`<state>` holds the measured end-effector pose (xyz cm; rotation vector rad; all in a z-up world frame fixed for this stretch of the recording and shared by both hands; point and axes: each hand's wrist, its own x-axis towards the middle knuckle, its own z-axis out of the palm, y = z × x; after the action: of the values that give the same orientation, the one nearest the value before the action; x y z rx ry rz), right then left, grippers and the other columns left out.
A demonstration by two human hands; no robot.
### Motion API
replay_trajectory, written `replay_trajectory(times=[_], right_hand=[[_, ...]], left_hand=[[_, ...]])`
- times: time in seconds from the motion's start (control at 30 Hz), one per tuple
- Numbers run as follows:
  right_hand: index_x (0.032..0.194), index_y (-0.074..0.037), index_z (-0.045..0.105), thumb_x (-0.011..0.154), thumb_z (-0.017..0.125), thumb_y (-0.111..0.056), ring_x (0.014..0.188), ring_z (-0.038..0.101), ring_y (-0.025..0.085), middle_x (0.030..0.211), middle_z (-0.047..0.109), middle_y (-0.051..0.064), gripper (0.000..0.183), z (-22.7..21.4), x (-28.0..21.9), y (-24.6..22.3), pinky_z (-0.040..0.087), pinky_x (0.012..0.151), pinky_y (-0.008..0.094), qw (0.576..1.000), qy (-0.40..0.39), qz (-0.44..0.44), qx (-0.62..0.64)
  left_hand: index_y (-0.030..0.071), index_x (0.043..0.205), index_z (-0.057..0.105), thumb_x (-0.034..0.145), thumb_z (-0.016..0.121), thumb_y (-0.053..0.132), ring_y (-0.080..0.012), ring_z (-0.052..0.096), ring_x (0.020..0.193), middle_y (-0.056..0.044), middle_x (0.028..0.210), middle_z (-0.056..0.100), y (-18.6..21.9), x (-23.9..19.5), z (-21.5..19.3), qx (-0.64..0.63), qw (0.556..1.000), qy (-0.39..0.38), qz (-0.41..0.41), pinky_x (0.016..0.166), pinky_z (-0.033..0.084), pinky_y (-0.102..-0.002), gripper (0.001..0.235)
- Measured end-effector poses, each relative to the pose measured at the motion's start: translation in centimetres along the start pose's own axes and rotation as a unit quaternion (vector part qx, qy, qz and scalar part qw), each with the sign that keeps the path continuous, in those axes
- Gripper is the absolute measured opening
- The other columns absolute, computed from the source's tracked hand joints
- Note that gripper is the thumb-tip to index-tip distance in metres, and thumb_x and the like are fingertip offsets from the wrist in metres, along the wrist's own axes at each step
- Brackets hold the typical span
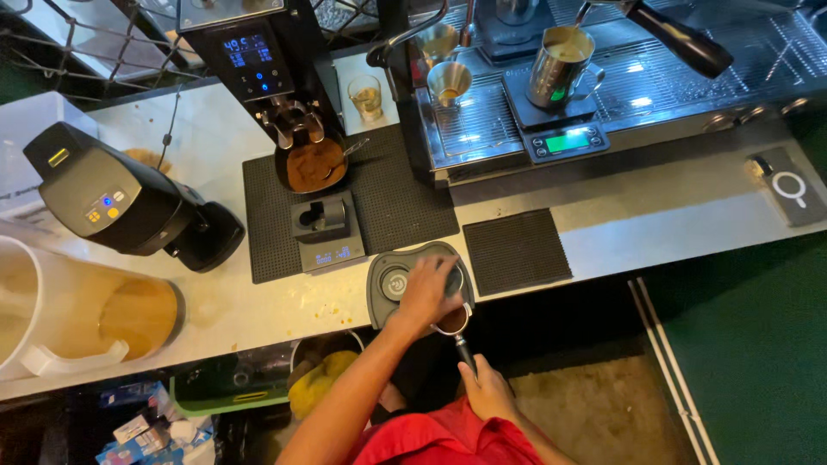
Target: The person prepares espresso by grinding coffee beans, tamping the grounds into a portafilter, and locking it into the espresso machine. They then operate the machine to brew the espresso into a metal pitcher placed on a scale.
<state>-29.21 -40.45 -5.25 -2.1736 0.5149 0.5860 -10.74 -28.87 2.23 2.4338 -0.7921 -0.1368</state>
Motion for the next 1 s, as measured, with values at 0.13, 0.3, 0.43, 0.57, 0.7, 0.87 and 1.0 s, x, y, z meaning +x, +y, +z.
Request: replay_trajectory(times=[0.13,0.3,0.43,0.57,0.7,0.87,1.0], right_hand=[[0.089,-0.017,0.047,0.090,0.040,-0.049,0.087,0.061,0.038,0.081,0.067,0.012,0.033,-0.2,-0.1,0.0,0.041,0.071,0.046,1.000,-0.005,-0.006,0.006],[0.087,-0.016,0.047,0.090,0.043,-0.047,0.088,0.060,0.040,0.081,0.066,0.014,0.031,-0.8,-0.3,-0.6,0.040,0.073,0.046,1.000,-0.002,-0.008,0.013],[0.088,-0.015,0.048,0.090,0.043,-0.046,0.085,0.061,0.038,0.079,0.066,0.014,0.031,-0.9,0.1,-0.3,0.042,0.073,0.045,1.000,-0.005,-0.019,0.018],[0.088,-0.014,0.048,0.091,0.044,-0.044,0.080,0.061,0.038,0.075,0.064,0.014,0.031,-1.2,-0.2,0.1,0.041,0.070,0.045,0.999,-0.008,-0.041,0.026],[0.088,-0.013,0.050,0.091,0.045,-0.042,0.079,0.062,0.035,0.075,0.064,0.012,0.029,-2.5,-0.8,-1.3,0.042,0.070,0.043,0.998,-0.026,-0.034,0.036],[0.086,-0.014,0.049,0.091,0.045,-0.042,0.075,0.061,0.035,0.071,0.062,0.012,0.029,-3.0,-0.8,-1.5,0.041,0.067,0.044,0.998,-0.032,-0.046,0.023],[0.089,-0.015,0.049,0.091,0.044,-0.043,0.084,0.061,0.037,0.078,0.065,0.012,0.028,-3.4,-0.7,-1.5,0.041,0.071,0.045,0.998,-0.040,-0.047,0.001]], left_hand=[[0.010,0.137,0.038,0.075,0.073,0.034,-0.0371,0.045,0.113,-0.018,0.126,0.048,-2.1,0.6,-0.1,0.064,0.994,-0.079,-0.044,0.097,0.034,-0.048,0.076],[0.023,0.135,0.041,0.070,0.074,0.022,-0.0365,0.037,0.123,-0.009,0.139,0.037,-3.3,-1.7,-3.8,0.141,0.955,-0.212,-0.151,0.095,0.039,-0.053,0.072],[0.024,0.140,0.037,0.070,0.075,0.022,-0.0428,0.053,0.100,-0.016,0.129,0.042,-4.1,-2.2,-5.0,0.150,0.959,-0.199,-0.136,0.079,0.049,-0.051,0.079],[0.018,0.128,0.044,0.061,0.074,0.030,-0.0377,0.057,0.102,-0.014,0.118,0.056,-1.0,-3.0,-6.9,0.089,0.978,-0.152,-0.111,0.076,0.048,-0.050,0.075],[0.017,0.119,0.048,0.061,0.075,0.019,-0.0324,0.056,0.106,-0.007,0.120,0.052,3.3,-4.1,-8.0,-0.060,0.989,-0.121,-0.053,0.084,0.045,-0.045,0.064],[0.015,0.126,0.049,0.067,0.077,0.025,-0.0381,0.060,0.094,-0.006,0.126,0.049,3.8,-4.7,-5.4,-0.023,0.990,-0.135,-0.041,0.076,0.048,-0.049,0.066],[0.014,0.130,0.048,0.069,0.075,0.044,-0.0396,0.061,0.090,-0.009,0.125,0.049,3.5,-4.0,-3.9,0.071,0.980,-0.173,-0.071,0.069,0.050,-0.052,0.072]])
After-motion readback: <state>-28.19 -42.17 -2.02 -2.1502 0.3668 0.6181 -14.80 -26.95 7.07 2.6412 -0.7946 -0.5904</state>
